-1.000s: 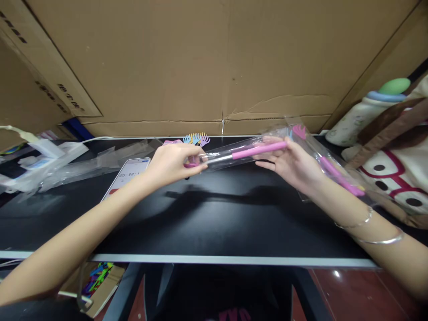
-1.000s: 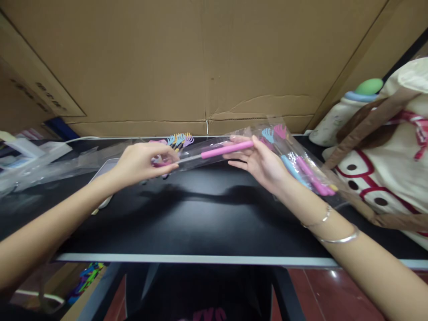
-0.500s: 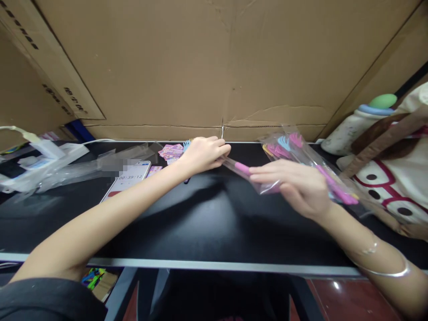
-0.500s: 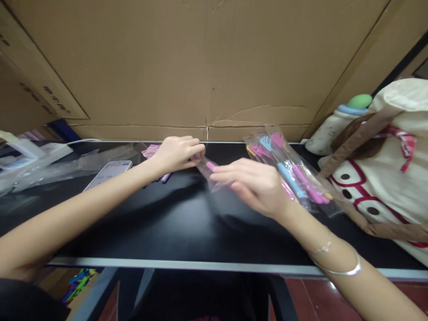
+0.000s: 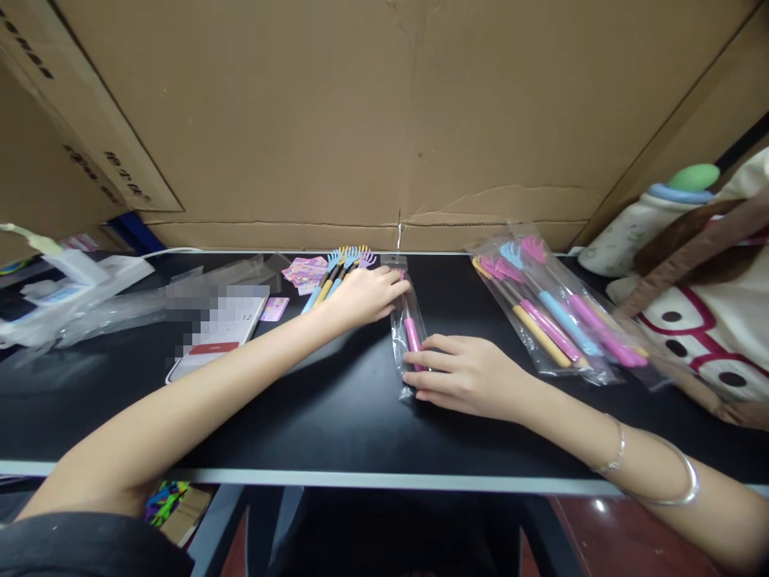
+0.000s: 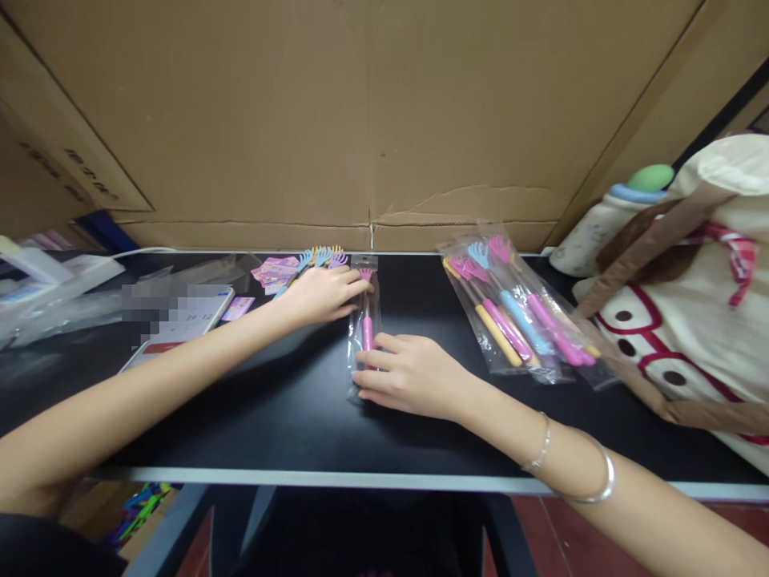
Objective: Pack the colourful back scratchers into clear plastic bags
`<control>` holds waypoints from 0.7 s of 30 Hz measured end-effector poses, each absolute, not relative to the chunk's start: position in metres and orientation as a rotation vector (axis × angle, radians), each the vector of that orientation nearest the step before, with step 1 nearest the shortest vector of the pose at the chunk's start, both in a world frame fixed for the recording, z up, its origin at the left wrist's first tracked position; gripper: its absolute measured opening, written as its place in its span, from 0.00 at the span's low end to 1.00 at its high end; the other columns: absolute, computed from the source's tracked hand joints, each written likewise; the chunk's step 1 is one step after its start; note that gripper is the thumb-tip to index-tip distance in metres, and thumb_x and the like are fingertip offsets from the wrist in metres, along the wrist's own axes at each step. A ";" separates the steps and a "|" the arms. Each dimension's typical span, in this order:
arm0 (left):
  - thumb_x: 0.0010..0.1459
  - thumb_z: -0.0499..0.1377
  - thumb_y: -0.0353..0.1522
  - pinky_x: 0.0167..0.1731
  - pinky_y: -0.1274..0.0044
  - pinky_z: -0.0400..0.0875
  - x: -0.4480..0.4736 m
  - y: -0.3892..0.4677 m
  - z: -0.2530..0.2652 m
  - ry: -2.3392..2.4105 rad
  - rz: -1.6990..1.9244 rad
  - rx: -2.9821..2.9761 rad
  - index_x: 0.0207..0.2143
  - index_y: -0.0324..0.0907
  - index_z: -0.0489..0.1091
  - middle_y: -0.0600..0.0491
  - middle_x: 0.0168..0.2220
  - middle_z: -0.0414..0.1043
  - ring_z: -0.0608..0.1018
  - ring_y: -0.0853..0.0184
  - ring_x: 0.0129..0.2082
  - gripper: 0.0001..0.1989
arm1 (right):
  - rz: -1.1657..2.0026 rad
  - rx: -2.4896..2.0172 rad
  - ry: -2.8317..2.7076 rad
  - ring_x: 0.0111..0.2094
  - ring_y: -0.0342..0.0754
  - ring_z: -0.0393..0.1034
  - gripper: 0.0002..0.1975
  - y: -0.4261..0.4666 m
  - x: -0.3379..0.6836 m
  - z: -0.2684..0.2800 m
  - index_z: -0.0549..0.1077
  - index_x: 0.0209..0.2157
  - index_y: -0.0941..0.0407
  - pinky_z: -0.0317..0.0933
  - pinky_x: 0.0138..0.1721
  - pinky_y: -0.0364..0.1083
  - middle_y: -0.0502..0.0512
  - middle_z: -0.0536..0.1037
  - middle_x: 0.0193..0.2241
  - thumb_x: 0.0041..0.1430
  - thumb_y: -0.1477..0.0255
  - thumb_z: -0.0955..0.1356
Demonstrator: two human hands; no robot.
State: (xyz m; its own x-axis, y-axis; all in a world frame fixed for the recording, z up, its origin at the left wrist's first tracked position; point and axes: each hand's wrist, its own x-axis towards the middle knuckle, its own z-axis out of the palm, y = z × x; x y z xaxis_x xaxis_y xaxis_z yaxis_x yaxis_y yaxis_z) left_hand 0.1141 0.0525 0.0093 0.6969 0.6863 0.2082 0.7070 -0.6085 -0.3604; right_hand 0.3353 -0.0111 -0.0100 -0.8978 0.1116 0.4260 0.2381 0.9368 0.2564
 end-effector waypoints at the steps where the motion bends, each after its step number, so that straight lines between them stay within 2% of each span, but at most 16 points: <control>1: 0.63 0.58 0.30 0.31 0.75 0.66 0.111 0.047 0.010 -1.085 -0.050 -2.508 0.52 0.40 0.69 0.48 0.49 0.74 0.77 0.61 0.47 0.15 | -0.397 -0.263 -2.690 0.37 0.46 0.73 0.13 -0.011 0.335 -0.012 0.78 0.38 0.54 0.66 0.37 0.44 0.52 0.83 0.40 0.69 0.67 0.63; 5: 0.62 0.61 0.31 0.31 0.76 0.68 0.103 0.016 0.012 -1.042 -0.042 -2.621 0.53 0.44 0.68 0.52 0.50 0.74 0.78 0.63 0.46 0.17 | -0.263 -0.294 -2.699 0.38 0.46 0.73 0.12 -0.010 0.335 -0.013 0.76 0.35 0.55 0.65 0.37 0.43 0.52 0.82 0.40 0.69 0.67 0.64; 10: 0.59 0.64 0.34 0.34 0.74 0.71 0.100 -0.021 0.015 -0.962 -0.058 -2.817 0.52 0.43 0.67 0.54 0.53 0.73 0.80 0.62 0.44 0.18 | -0.063 -0.380 -2.709 0.36 0.44 0.72 0.10 -0.010 0.336 -0.012 0.73 0.34 0.56 0.63 0.34 0.41 0.53 0.79 0.36 0.68 0.67 0.65; 14: 0.59 0.65 0.40 0.32 0.72 0.71 0.100 -0.036 0.016 -0.965 -0.072 -2.889 0.49 0.42 0.68 0.54 0.49 0.75 0.81 0.62 0.39 0.19 | 0.093 -0.425 -2.695 0.34 0.43 0.71 0.10 -0.010 0.337 -0.011 0.71 0.31 0.55 0.61 0.33 0.40 0.52 0.78 0.33 0.66 0.67 0.67; 18: 0.56 0.64 0.50 0.30 0.72 0.69 0.102 -0.039 0.012 -0.958 -0.196 -2.889 0.41 0.43 0.71 0.55 0.44 0.77 0.80 0.60 0.37 0.21 | 0.201 -0.419 -2.688 0.37 0.44 0.72 0.10 -0.009 0.337 -0.010 0.72 0.30 0.55 0.62 0.36 0.41 0.52 0.79 0.34 0.66 0.67 0.67; 21: 0.58 0.65 0.46 0.29 0.73 0.67 0.104 -0.038 0.008 -0.941 -0.269 -2.876 0.35 0.44 0.72 0.57 0.38 0.77 0.80 0.63 0.34 0.15 | 0.167 -0.425 -2.696 0.36 0.44 0.72 0.10 -0.009 0.337 -0.010 0.73 0.31 0.55 0.62 0.36 0.41 0.52 0.79 0.33 0.67 0.67 0.66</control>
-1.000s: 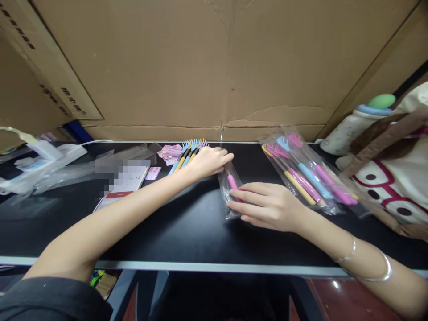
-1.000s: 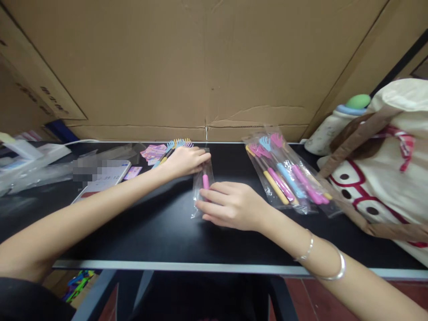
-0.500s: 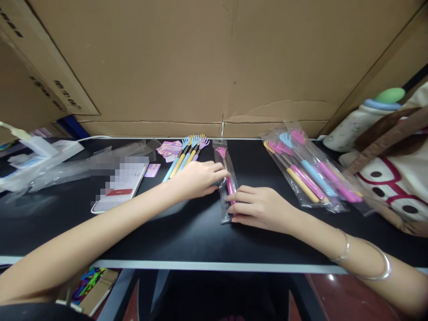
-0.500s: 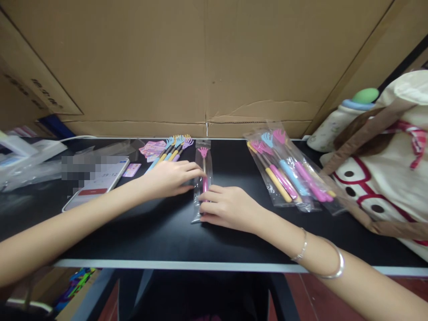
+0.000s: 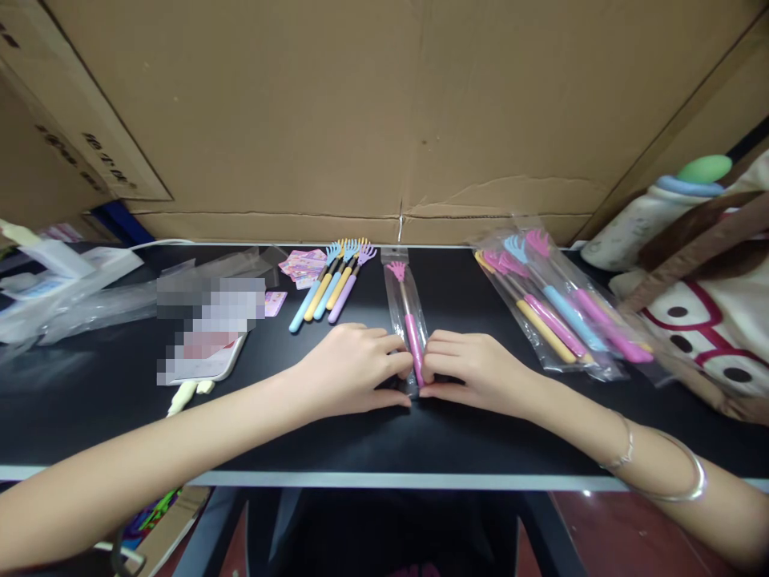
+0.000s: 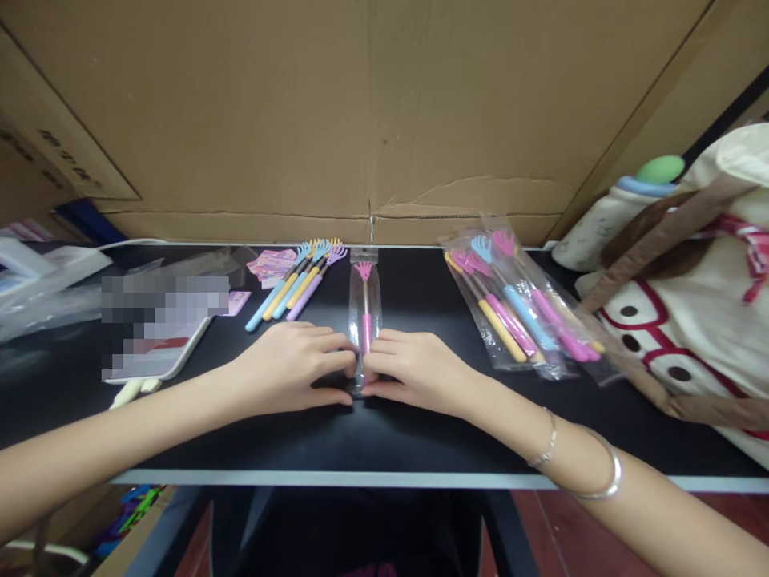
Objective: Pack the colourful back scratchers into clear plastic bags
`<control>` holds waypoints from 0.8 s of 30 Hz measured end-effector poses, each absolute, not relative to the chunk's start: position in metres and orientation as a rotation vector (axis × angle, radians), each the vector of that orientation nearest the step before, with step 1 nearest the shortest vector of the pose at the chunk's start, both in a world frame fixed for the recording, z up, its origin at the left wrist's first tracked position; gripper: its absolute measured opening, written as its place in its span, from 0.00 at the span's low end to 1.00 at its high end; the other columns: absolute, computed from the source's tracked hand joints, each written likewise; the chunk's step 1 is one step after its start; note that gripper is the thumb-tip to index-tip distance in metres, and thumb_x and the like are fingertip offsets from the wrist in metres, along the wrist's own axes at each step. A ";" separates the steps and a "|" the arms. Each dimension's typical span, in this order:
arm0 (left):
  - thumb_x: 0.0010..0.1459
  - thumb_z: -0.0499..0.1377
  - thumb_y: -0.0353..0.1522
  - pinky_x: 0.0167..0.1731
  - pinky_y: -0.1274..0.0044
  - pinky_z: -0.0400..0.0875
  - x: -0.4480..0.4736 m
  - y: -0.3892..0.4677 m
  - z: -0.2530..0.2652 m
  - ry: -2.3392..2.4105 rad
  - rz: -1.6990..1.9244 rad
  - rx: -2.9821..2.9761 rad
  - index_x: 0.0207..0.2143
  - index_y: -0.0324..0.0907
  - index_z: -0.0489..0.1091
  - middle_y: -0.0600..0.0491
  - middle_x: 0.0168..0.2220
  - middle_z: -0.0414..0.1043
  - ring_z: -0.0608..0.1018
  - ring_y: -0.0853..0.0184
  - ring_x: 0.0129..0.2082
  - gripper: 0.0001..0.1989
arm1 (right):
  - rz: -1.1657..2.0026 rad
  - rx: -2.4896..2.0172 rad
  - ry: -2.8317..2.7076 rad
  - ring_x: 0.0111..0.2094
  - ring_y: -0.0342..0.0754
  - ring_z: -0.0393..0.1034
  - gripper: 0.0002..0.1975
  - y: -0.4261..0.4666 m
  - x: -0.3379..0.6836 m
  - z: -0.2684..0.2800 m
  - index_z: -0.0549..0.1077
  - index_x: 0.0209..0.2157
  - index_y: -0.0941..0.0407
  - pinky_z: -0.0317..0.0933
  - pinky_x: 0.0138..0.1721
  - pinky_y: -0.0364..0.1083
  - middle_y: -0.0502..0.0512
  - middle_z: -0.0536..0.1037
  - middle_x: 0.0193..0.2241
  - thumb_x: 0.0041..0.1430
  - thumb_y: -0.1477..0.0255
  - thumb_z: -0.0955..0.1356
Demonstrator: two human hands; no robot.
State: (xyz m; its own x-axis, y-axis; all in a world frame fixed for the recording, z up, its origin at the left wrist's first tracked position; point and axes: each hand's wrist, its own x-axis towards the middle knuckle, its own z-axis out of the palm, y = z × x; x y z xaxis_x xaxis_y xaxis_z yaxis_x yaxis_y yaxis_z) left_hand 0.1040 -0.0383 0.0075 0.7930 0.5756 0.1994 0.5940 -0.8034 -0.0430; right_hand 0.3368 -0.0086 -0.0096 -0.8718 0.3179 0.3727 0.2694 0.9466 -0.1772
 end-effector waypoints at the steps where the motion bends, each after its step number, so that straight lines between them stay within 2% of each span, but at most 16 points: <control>1: 0.59 0.65 0.43 0.29 0.73 0.66 0.105 -0.038 0.006 -0.927 -0.286 -2.870 0.35 0.44 0.72 0.57 0.36 0.76 0.80 0.64 0.33 0.12 | 0.148 -0.420 -2.698 0.36 0.44 0.72 0.10 -0.009 0.337 -0.010 0.73 0.31 0.55 0.62 0.35 0.41 0.52 0.79 0.33 0.67 0.67 0.66; 6: 0.56 0.66 0.45 0.27 0.73 0.64 0.110 -0.037 -0.001 -0.855 -0.368 -2.827 0.35 0.45 0.75 0.57 0.34 0.76 0.78 0.65 0.30 0.14 | 0.095 -0.392 -2.689 0.33 0.44 0.70 0.11 -0.010 0.336 -0.008 0.72 0.31 0.56 0.60 0.32 0.41 0.53 0.78 0.33 0.67 0.67 0.65; 12: 0.58 0.64 0.35 0.26 0.76 0.61 0.112 -0.038 -0.010 -0.845 -0.474 -2.800 0.34 0.44 0.75 0.57 0.33 0.76 0.76 0.69 0.28 0.04 | 0.112 -0.400 -2.707 0.34 0.44 0.70 0.10 -0.010 0.336 -0.007 0.73 0.31 0.55 0.62 0.35 0.41 0.53 0.77 0.33 0.67 0.67 0.66; 24: 0.59 0.62 0.31 0.28 0.76 0.63 0.111 -0.037 -0.010 -0.847 -0.498 -2.872 0.34 0.44 0.73 0.57 0.30 0.76 0.76 0.67 0.30 0.01 | 0.271 -0.467 -2.748 0.36 0.44 0.70 0.07 -0.008 0.340 -0.004 0.73 0.32 0.54 0.61 0.36 0.41 0.51 0.78 0.33 0.65 0.68 0.68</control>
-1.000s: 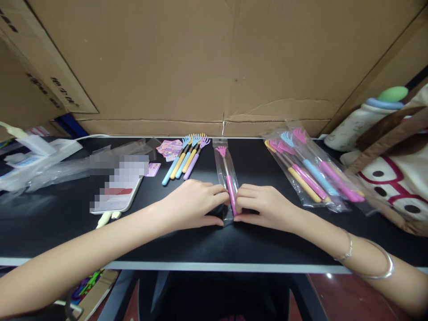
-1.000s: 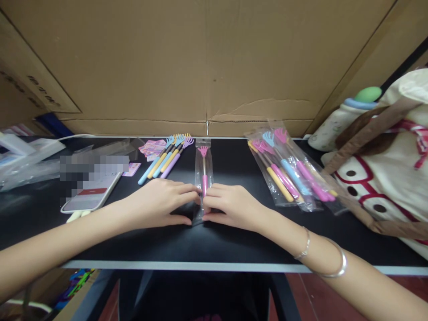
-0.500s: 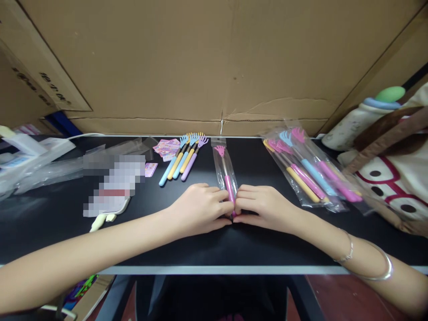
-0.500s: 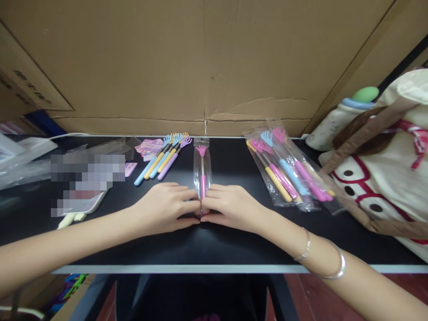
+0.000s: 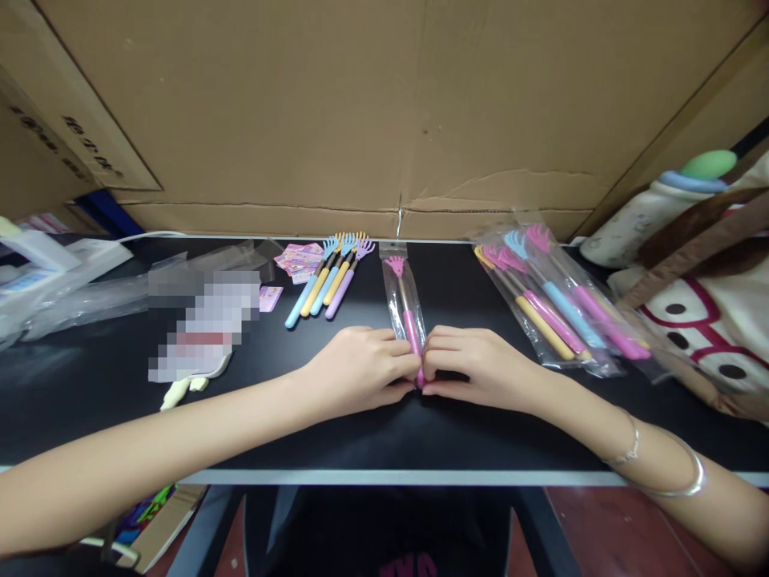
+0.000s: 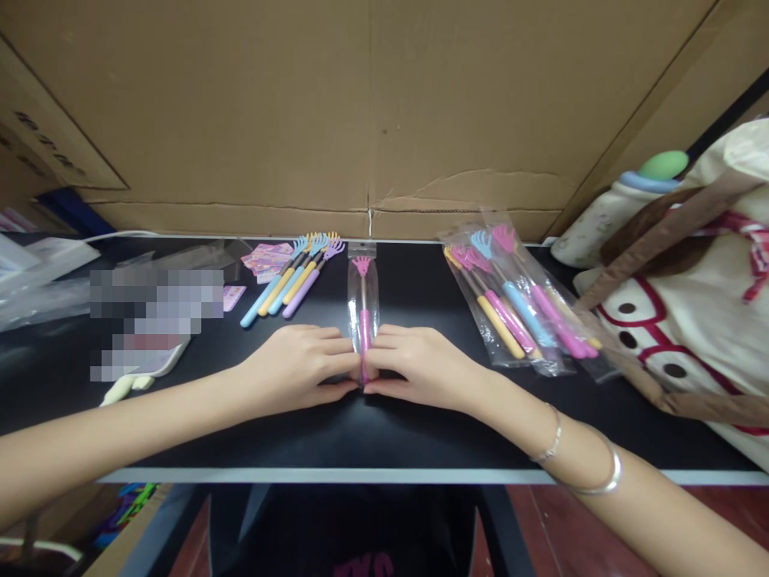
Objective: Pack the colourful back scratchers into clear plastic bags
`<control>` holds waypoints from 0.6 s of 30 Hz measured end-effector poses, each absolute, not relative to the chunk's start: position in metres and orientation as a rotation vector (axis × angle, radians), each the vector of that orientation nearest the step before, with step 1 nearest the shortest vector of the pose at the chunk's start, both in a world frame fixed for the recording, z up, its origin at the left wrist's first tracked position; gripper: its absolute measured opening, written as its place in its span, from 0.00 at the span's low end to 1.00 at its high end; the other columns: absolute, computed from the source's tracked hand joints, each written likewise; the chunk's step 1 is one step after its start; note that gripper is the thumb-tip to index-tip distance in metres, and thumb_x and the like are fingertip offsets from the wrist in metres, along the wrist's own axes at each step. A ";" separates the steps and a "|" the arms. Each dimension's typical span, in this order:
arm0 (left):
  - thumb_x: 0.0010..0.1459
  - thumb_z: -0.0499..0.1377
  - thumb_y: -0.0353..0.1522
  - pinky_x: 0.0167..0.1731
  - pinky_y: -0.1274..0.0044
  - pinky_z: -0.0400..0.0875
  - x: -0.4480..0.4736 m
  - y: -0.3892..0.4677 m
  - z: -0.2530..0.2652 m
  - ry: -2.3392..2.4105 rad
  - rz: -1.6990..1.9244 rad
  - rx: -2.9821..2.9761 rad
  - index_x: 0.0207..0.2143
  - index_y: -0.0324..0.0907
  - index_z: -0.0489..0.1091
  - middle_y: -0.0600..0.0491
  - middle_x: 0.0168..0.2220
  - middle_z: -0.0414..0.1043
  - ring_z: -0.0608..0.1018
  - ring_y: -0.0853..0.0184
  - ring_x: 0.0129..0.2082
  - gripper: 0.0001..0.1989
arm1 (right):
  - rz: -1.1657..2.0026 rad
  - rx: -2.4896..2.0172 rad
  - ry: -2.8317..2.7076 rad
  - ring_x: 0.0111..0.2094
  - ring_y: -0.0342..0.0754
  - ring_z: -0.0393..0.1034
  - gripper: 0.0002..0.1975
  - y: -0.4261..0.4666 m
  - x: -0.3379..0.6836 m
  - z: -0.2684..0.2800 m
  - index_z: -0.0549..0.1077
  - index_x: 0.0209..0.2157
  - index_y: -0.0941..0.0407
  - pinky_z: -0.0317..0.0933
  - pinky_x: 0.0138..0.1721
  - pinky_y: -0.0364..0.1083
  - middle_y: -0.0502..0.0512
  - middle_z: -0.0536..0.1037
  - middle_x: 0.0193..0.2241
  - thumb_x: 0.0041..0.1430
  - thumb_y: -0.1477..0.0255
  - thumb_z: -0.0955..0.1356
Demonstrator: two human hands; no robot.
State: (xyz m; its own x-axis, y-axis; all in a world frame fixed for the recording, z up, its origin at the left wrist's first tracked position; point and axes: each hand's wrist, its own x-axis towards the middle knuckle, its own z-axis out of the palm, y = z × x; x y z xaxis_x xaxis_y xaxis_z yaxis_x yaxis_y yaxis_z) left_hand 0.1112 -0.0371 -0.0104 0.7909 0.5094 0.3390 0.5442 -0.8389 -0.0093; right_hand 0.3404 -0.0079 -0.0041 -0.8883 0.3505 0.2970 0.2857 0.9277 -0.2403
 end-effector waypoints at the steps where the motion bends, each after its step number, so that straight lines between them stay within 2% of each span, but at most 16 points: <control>1: 0.59 0.61 0.31 0.28 0.76 0.63 0.111 -0.037 -0.010 -0.849 -0.496 -2.878 0.35 0.44 0.74 0.57 0.31 0.76 0.76 0.67 0.31 0.01 | 0.280 -0.466 -2.757 0.37 0.44 0.70 0.06 -0.008 0.341 -0.004 0.73 0.32 0.54 0.62 0.36 0.42 0.51 0.78 0.34 0.65 0.68 0.68; 7: 0.60 0.60 0.31 0.28 0.76 0.62 0.111 -0.036 -0.011 -0.836 -0.516 -2.889 0.34 0.44 0.73 0.57 0.32 0.77 0.75 0.68 0.31 0.02 | 0.263 -0.430 -2.802 0.41 0.47 0.70 0.04 -0.009 0.340 -0.002 0.74 0.33 0.55 0.64 0.41 0.44 0.52 0.79 0.36 0.64 0.73 0.68; 18: 0.63 0.59 0.32 0.29 0.76 0.64 0.109 -0.036 -0.011 -0.794 -0.581 -2.893 0.36 0.44 0.74 0.58 0.32 0.77 0.76 0.69 0.31 0.04 | 0.256 -0.413 -2.783 0.40 0.47 0.69 0.05 -0.009 0.340 -0.003 0.74 0.34 0.55 0.65 0.40 0.44 0.53 0.79 0.34 0.64 0.73 0.67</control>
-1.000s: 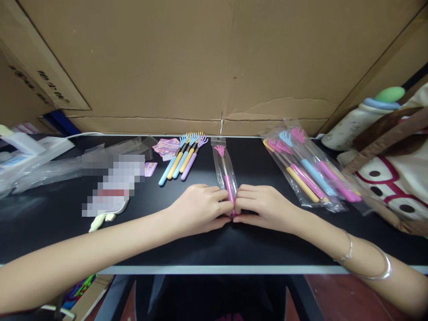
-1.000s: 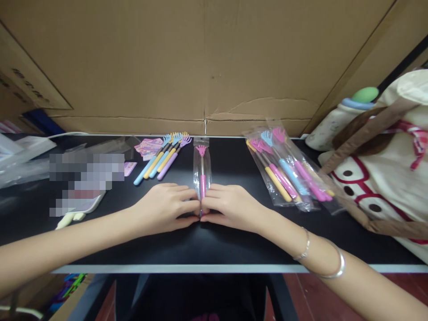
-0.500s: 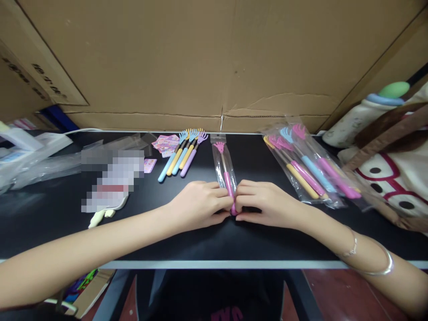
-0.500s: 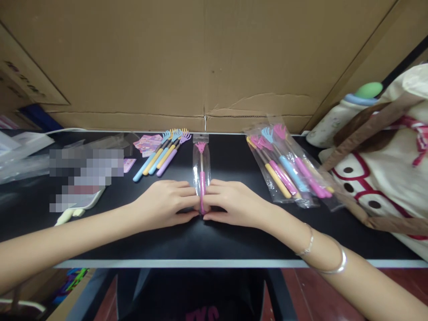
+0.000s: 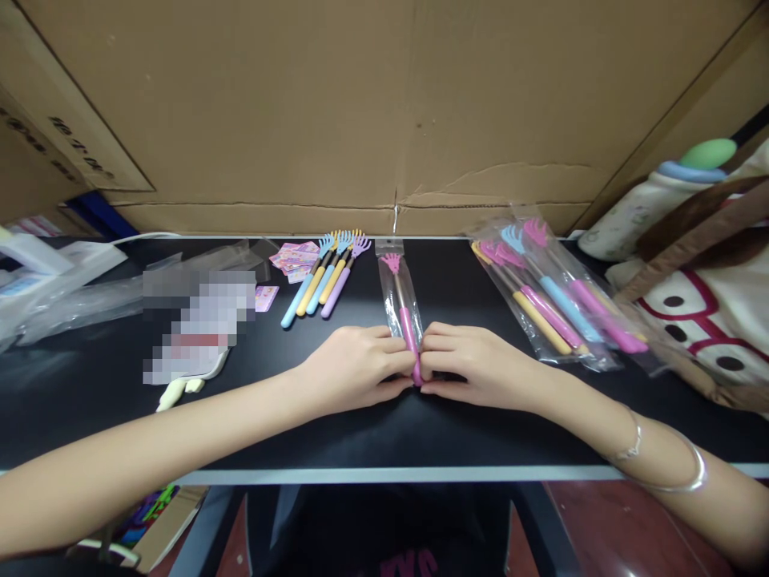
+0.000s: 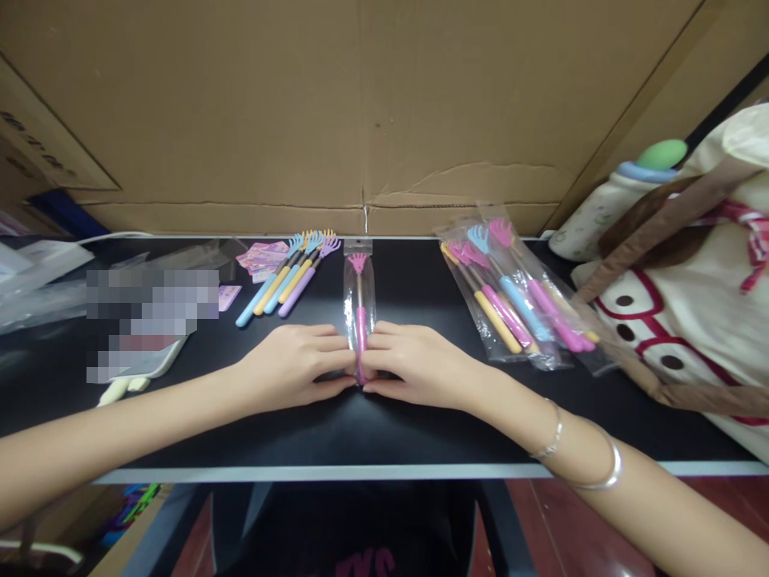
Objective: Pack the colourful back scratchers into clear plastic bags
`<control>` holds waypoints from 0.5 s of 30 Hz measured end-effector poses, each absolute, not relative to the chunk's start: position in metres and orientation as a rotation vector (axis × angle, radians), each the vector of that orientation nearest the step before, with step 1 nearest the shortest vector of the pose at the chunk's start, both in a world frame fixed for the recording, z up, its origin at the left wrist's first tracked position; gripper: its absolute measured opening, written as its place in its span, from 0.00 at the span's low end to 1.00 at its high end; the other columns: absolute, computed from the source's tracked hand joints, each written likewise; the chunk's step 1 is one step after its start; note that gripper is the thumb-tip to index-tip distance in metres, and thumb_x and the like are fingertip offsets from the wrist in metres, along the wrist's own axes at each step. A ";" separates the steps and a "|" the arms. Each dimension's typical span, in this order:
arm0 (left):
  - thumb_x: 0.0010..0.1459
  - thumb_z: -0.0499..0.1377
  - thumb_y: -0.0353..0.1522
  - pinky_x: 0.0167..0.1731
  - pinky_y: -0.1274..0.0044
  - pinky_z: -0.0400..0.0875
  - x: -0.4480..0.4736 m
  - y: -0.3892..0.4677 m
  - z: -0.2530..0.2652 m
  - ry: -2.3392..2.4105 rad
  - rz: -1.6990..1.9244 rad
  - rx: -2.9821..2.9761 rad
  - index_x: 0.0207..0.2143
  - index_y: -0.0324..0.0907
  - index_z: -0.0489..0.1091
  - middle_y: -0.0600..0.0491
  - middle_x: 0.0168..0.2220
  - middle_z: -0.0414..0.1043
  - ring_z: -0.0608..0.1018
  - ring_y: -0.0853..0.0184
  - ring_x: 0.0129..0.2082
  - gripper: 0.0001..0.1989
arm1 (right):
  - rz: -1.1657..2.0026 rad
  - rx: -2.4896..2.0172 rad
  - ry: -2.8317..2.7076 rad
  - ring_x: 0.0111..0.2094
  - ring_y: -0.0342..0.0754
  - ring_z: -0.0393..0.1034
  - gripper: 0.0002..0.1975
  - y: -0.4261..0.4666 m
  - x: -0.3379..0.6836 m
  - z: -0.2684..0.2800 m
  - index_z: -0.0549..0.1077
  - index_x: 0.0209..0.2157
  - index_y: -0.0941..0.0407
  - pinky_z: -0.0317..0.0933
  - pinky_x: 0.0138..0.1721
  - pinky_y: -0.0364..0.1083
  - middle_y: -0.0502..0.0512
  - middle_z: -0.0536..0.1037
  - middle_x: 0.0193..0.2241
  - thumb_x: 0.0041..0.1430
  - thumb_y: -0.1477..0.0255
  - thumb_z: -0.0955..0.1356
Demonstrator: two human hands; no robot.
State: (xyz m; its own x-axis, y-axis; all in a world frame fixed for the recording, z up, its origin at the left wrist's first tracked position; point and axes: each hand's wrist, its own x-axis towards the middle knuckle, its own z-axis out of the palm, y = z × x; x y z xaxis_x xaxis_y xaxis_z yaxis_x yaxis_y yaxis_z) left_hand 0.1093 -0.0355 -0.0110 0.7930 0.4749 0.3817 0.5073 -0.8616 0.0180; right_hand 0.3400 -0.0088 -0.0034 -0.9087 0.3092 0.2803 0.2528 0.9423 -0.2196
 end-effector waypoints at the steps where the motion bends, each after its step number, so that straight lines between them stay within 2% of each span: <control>1: 0.63 0.58 0.32 0.29 0.77 0.64 0.109 -0.035 -0.011 -0.800 -0.576 -2.901 0.36 0.44 0.74 0.58 0.32 0.77 0.76 0.69 0.31 0.04 | 0.278 -0.420 -2.783 0.40 0.47 0.69 0.05 -0.009 0.340 -0.003 0.75 0.34 0.55 0.65 0.40 0.44 0.53 0.80 0.34 0.65 0.73 0.67; 6: 0.63 0.58 0.32 0.28 0.77 0.63 0.109 -0.033 -0.013 -0.810 -0.589 -2.913 0.37 0.45 0.75 0.58 0.32 0.78 0.76 0.70 0.31 0.05 | 0.344 -0.418 -2.774 0.41 0.47 0.70 0.05 -0.008 0.341 -0.003 0.76 0.36 0.55 0.65 0.41 0.44 0.53 0.80 0.36 0.65 0.72 0.67; 15: 0.65 0.56 0.32 0.30 0.78 0.64 0.108 -0.033 -0.016 -0.771 -0.621 -2.893 0.36 0.44 0.73 0.57 0.30 0.76 0.76 0.70 0.32 0.07 | 0.202 -0.370 -2.760 0.38 0.46 0.71 0.07 -0.010 0.340 -0.004 0.76 0.36 0.55 0.65 0.40 0.44 0.51 0.81 0.33 0.66 0.72 0.66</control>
